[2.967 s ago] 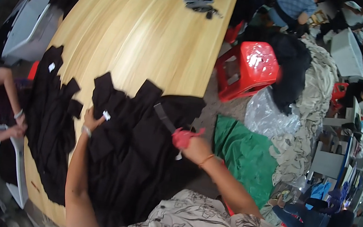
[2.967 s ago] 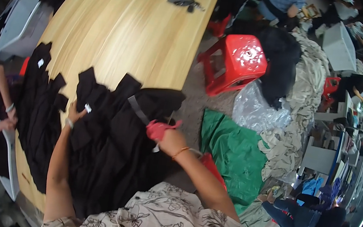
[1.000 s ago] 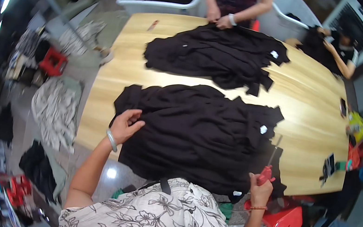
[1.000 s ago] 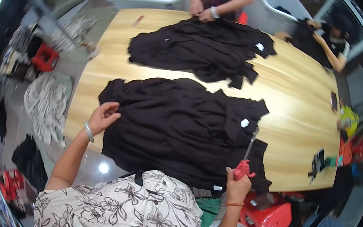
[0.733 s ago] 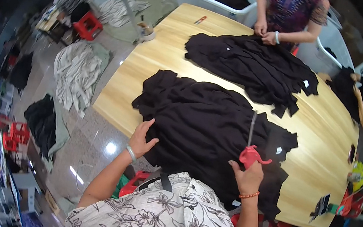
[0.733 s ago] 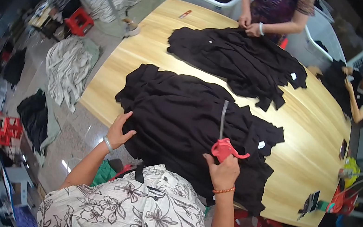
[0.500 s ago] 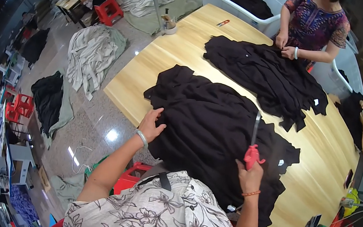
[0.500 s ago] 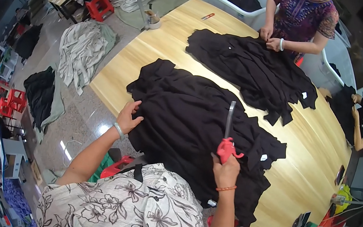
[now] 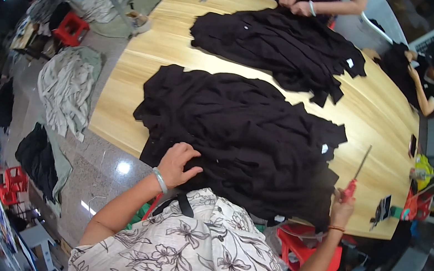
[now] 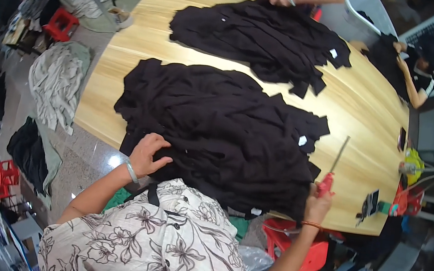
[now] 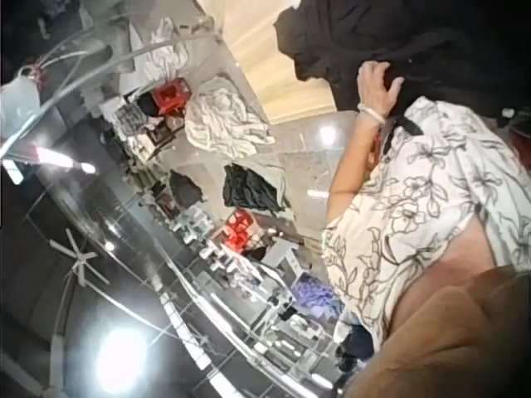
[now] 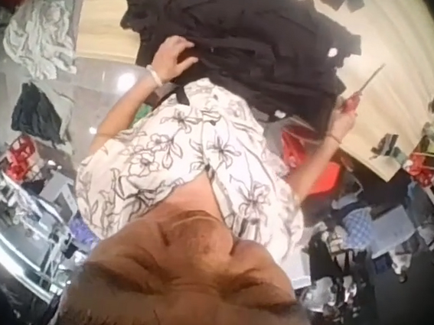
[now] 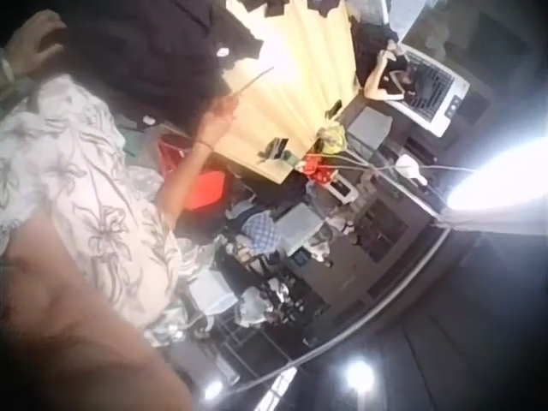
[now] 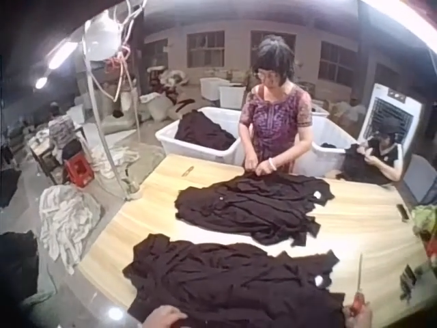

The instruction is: Trimming loose threads or labels from black shirts using scissors.

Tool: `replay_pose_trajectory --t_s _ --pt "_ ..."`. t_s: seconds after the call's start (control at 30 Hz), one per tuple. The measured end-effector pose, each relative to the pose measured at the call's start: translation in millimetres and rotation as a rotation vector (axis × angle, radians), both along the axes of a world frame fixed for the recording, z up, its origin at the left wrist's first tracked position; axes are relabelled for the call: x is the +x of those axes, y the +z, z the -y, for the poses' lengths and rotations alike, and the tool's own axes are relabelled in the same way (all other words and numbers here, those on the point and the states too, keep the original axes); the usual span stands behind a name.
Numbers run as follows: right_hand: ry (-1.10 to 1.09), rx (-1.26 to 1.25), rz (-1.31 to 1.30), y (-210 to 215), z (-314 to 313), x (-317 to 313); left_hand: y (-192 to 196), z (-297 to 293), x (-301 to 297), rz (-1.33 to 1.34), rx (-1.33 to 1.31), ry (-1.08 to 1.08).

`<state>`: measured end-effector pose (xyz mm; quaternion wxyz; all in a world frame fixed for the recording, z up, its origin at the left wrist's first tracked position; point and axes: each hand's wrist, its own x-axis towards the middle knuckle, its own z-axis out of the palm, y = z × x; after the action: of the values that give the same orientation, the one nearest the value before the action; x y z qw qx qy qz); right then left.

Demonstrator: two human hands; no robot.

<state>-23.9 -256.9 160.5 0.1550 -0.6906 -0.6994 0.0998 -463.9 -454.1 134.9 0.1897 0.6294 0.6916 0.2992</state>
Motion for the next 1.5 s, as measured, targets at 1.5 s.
replay_pose_trajectory --t_s 1.5 --pt "0.569 -0.063 -0.327 8 107 -159 27 -59 -42 -0.004 0.044 -0.001"
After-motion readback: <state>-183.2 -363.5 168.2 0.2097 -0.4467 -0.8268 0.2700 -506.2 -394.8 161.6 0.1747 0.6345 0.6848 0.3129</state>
